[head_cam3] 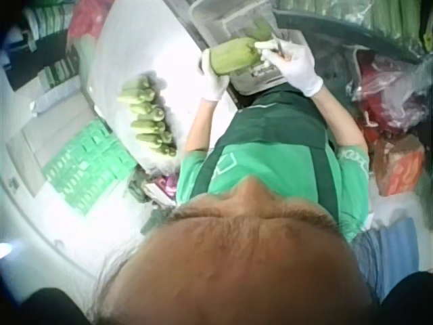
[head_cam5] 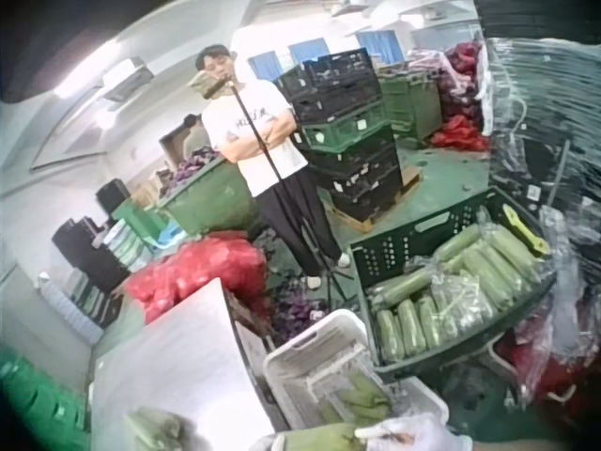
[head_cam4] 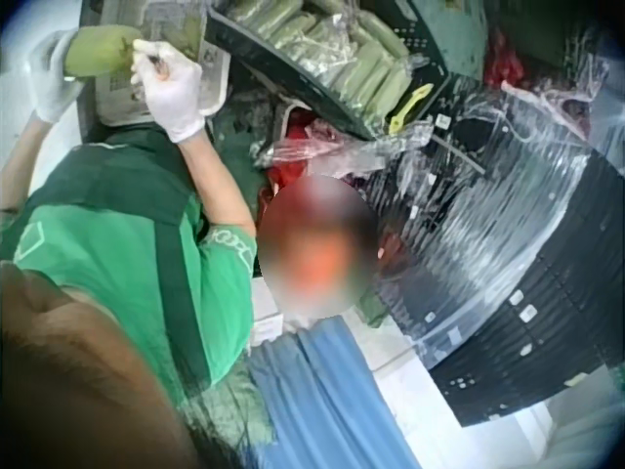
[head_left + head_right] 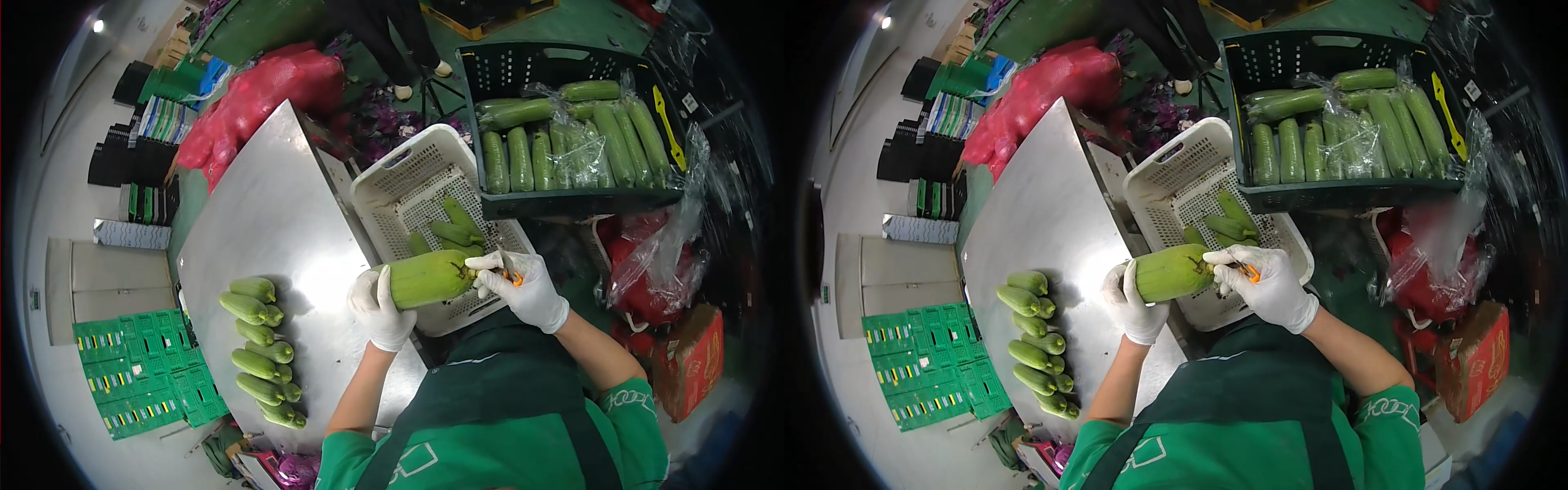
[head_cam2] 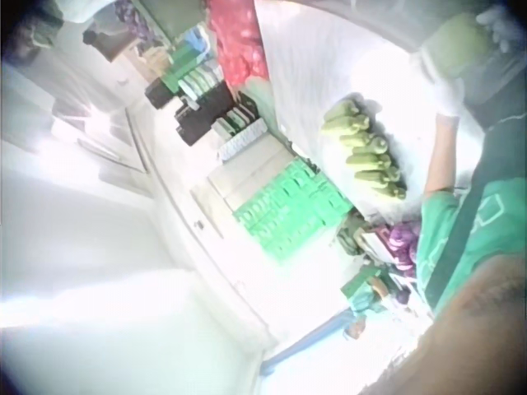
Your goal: The person cuts open and removes plastic wrap from gourds using a utility knife, trims their ends, and places the gourds into a basket and on a table.
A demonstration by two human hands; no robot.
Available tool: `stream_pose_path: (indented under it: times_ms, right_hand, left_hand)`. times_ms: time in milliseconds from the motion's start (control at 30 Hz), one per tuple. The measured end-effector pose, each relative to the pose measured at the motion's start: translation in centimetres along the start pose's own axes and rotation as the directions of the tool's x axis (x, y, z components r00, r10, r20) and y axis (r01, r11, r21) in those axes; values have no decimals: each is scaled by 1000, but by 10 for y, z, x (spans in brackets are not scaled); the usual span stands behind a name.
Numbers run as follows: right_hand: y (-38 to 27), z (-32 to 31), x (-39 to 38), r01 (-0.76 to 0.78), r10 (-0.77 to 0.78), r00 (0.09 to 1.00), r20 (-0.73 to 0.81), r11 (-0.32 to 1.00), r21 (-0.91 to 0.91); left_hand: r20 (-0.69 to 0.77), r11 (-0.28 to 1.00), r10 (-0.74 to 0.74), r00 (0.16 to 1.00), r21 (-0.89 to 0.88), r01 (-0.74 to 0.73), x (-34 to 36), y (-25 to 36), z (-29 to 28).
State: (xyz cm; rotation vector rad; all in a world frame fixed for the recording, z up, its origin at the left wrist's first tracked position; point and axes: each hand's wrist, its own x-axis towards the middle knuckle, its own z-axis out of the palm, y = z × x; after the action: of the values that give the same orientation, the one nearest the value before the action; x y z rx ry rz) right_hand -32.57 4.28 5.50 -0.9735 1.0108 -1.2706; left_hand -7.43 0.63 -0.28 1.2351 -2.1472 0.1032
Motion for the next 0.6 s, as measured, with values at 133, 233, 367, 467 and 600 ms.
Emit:
stream_pose_path:
  times_ms: [133,233,367,467,600]
  right_hand:
    - [-1,3,5,-122,113,991,72,985,123]
    - [-7,2,12,-258,229,961,157,945,200]
    - [-9,-3,27,-380,343,919,193,902,207]
    - [-6,2,42,-149,177,977,118,965,-217]
    - [-4,17,50,-44,171,953,251,896,-442]
  left_hand:
    - [7,1000,-9,1000,1,9,1,-5,1]
    - [-14,999,-32,999,-33,31,-4,-8,5]
    - [-26,1000,-14,1000,-21,14,-8,-19,7]
    - [-69,999,-24,997,-35,22,-7,-28,5]
    - [-60,997,69,996,33,-68,2,-33,-7]
